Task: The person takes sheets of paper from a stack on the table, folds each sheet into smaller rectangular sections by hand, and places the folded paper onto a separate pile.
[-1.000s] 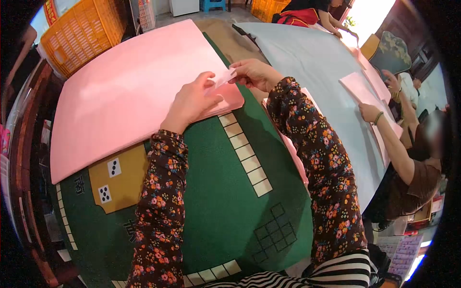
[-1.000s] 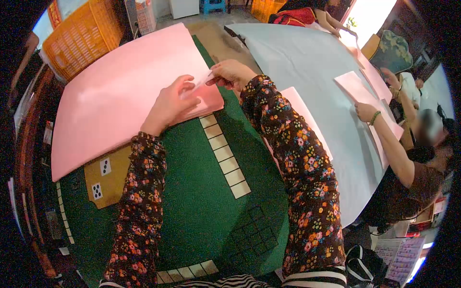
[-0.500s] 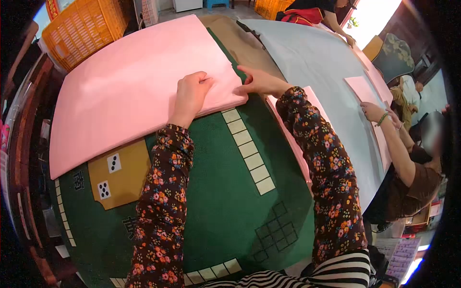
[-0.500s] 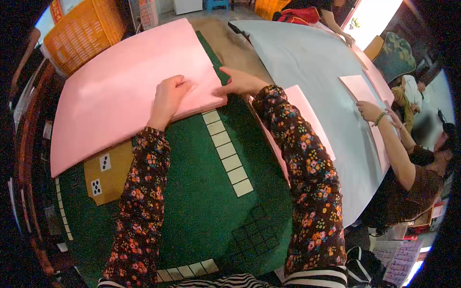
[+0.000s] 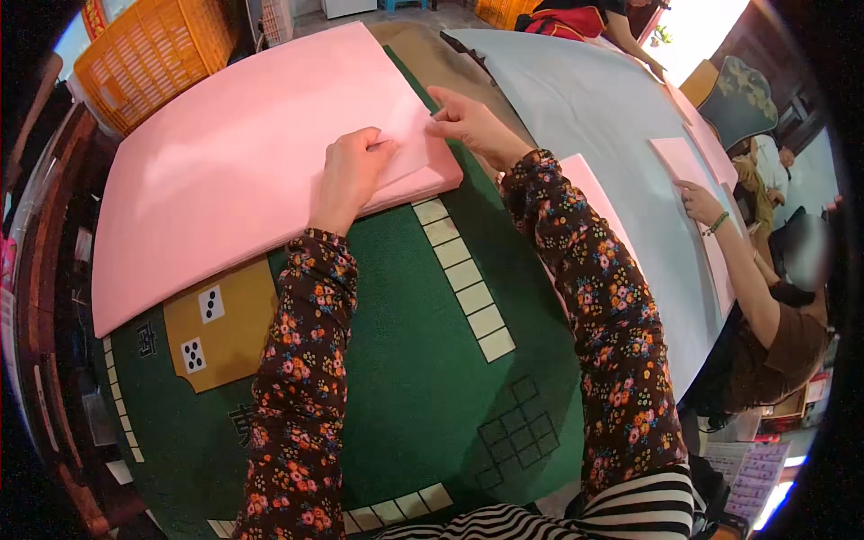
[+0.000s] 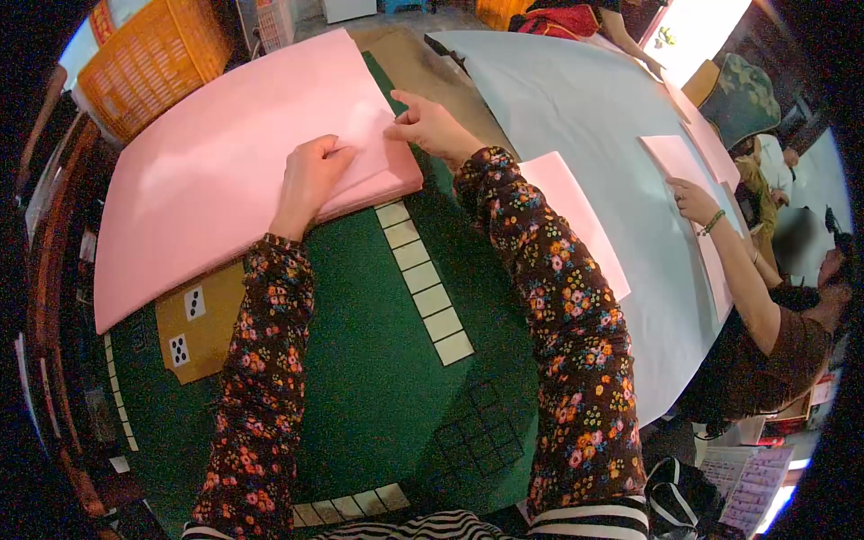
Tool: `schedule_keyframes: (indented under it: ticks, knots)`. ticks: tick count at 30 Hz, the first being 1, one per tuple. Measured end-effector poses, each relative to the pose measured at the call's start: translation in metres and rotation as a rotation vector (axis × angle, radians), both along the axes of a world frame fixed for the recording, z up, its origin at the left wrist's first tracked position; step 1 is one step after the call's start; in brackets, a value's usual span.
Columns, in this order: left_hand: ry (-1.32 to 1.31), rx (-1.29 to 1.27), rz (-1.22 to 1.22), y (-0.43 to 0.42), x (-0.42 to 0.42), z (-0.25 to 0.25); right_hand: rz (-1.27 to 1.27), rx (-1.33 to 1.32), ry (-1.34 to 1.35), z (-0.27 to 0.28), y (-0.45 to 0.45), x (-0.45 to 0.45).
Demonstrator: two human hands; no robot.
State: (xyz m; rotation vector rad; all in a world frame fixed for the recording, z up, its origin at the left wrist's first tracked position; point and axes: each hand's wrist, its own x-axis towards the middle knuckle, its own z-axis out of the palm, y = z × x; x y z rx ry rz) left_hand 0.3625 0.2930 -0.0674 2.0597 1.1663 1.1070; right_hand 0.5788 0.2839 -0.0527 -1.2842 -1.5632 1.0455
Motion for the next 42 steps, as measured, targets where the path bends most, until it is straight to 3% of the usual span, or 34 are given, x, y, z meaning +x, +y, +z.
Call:
schedule_keyframes:
  ticks: [5,7,11,13,14,16,22,26,31,37,40,42]
  knots:
    - [0.077,-0.048,-0.031,0.002,-0.004,0.005,-0.118,-0.152,0.025,0.012,-0.004,-0.001]
    - [0.015,-0.071,-0.136,0.001,-0.005,0.006,-0.134,-0.319,0.225,0.015,-0.005,-0.001]
    - [0.038,-0.234,-0.268,-0.014,-0.008,0.022,-0.07,-0.415,0.334,0.02,-0.006,0.004]
    - [0.186,0.163,-0.328,-0.014,-0.008,0.014,-0.099,-0.492,0.449,0.02,-0.006,0.006]
    - [0.184,0.166,-0.326,-0.012,-0.005,0.008,-0.098,-0.49,0.446,0.02,-0.007,0.006]
    - [0.5,0.398,-0.228,-0.007,0.001,-0.004,-0.139,-0.535,0.477,0.019,-0.008,0.008]
    - [0.597,0.532,-0.109,-0.019,0.012,-0.013,-0.162,-0.736,0.448,0.024,-0.019,0.01]
    - [0.689,0.535,-0.08,-0.024,0.016,-0.014,-0.046,-0.796,0.389,0.029,-0.022,0.01]
    - [0.582,0.575,-0.086,-0.024,0.012,-0.018,-0.007,-0.749,0.28,0.025,-0.018,0.012]
    - [0.576,0.425,-0.1,-0.032,0.006,-0.005,-0.048,-0.742,0.182,0.017,-0.016,0.012]
    - [0.356,0.422,-0.071,-0.04,0.001,0.004,-0.066,-0.8,0.261,0.015,-0.013,0.013]
    - [0.037,0.12,-0.117,-0.055,-0.001,0.016,-0.026,-0.786,0.223,0.017,-0.014,0.011]
